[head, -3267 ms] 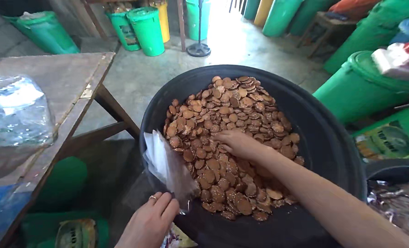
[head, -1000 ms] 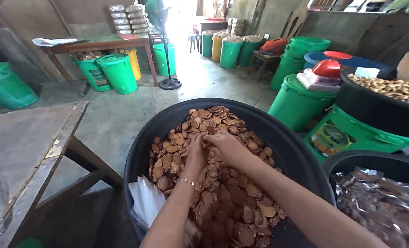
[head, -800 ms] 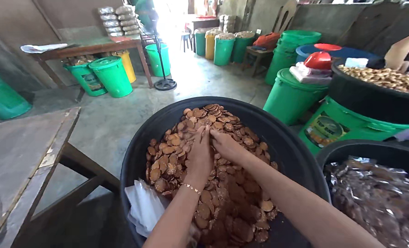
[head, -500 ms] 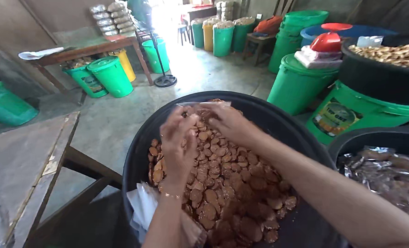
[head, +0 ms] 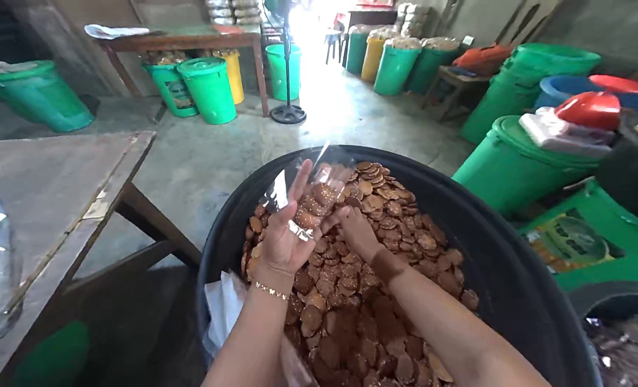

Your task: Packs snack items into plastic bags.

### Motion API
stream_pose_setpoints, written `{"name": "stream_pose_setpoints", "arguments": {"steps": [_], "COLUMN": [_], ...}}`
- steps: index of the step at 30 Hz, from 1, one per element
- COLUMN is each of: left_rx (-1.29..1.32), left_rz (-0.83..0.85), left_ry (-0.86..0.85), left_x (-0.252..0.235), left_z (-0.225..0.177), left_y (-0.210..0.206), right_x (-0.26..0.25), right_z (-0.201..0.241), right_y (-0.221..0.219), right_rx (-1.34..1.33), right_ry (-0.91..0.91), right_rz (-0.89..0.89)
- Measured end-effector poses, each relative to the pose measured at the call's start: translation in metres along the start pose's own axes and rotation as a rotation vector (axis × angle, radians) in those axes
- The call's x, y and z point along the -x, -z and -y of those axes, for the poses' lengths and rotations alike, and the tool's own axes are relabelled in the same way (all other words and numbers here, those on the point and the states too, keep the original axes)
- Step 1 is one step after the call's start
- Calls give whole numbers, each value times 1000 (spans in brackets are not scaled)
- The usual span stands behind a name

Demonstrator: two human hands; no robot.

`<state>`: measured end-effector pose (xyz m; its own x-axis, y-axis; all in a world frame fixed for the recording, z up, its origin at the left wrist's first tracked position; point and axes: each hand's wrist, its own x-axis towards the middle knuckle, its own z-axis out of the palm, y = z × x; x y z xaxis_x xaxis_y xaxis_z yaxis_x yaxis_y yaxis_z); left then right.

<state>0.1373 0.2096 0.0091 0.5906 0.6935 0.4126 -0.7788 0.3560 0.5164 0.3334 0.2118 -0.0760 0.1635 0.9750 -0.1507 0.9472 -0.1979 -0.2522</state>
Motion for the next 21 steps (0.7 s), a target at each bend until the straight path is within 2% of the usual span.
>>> {"name": "stream_pose_setpoints", "arguments": {"steps": [5, 9, 12, 16, 18, 20, 21], "left_rx": [-51, -86, -72, -89, -98, -136, -172], "left_rz": [-130, -119, -123, -204, -225, -264, -286], "left_ry": [-3, -51, -52, -29, -27, -22, -10], "left_x": [-3, -2, -1, -2, -3, -4, -5], "left_z": [1, 3, 3, 1, -1, -3, -5], "left_y": [-8, -9, -9, -14, -13, -13, -15], "right_x": [-2, 8, 7, 4, 8, 18, 28], "right_z": [-23, -40, -28, -5, -1, -3, -6], "right_y": [8, -5, -10, 1, 14, 28, 34], "right_rx": [135, 115, 105, 30, 2, -195, -397], "right_ry": [257, 457, 454, 294, 285, 304, 290], "right_rz": [29, -81, -43, 63, 67, 13, -52]}}
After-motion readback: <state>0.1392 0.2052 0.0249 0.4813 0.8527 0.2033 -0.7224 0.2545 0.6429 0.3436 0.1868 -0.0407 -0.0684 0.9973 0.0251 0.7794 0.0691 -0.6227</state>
